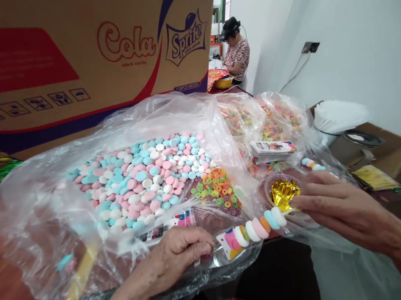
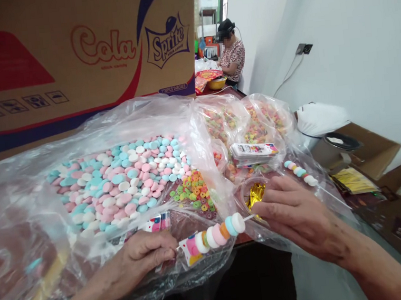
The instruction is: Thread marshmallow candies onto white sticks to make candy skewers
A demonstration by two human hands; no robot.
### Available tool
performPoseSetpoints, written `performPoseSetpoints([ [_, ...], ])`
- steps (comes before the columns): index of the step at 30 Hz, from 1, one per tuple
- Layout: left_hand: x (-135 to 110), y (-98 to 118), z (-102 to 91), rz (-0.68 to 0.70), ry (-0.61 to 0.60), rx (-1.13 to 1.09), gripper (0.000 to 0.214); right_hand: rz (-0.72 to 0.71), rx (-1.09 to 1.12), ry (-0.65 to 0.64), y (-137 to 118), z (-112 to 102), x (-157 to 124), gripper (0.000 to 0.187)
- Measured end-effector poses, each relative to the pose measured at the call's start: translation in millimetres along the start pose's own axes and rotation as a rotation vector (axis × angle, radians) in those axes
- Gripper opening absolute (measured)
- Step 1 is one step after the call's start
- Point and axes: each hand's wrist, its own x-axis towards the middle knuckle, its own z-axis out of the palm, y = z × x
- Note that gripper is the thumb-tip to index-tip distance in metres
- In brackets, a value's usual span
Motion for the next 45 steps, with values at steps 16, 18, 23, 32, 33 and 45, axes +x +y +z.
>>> performPoseSetpoints([
  [16, 2, 0, -2.8, -0.062, -0.076, 0.045, 0.028, -0.052, 0.146, -0.08, -4, 24, 20, 0.017],
  [18, 2, 4, -1.5, -0.136, -0.12, 0.005, 0.02, -0.064, 0.148, -0.08, -4, 27, 23, 0.017],
  [23, 1, 8, 8.4, -0.286, -0.203, -0.189, 0.017, -0.076, 0.176, -0.08, -4, 28, 29, 0.016],
  [32, 6, 8, 42.4, -0.34, -0.059, -0.492, 0.025, -0.142, 0.19, -0.162, -11, 51, 38, 0.017],
  [33, 5, 6, 44.7, -0.343, -0.041, -0.499, 0.026, -0.148, 0.183, -0.156, -10, 52, 39, 0.017],
  [45, 3, -9, 67.4, -0.251, 0.086, -0.674, 0.032, -0.272, 0.2, -0.353, -25, 68, 59, 0.027],
])
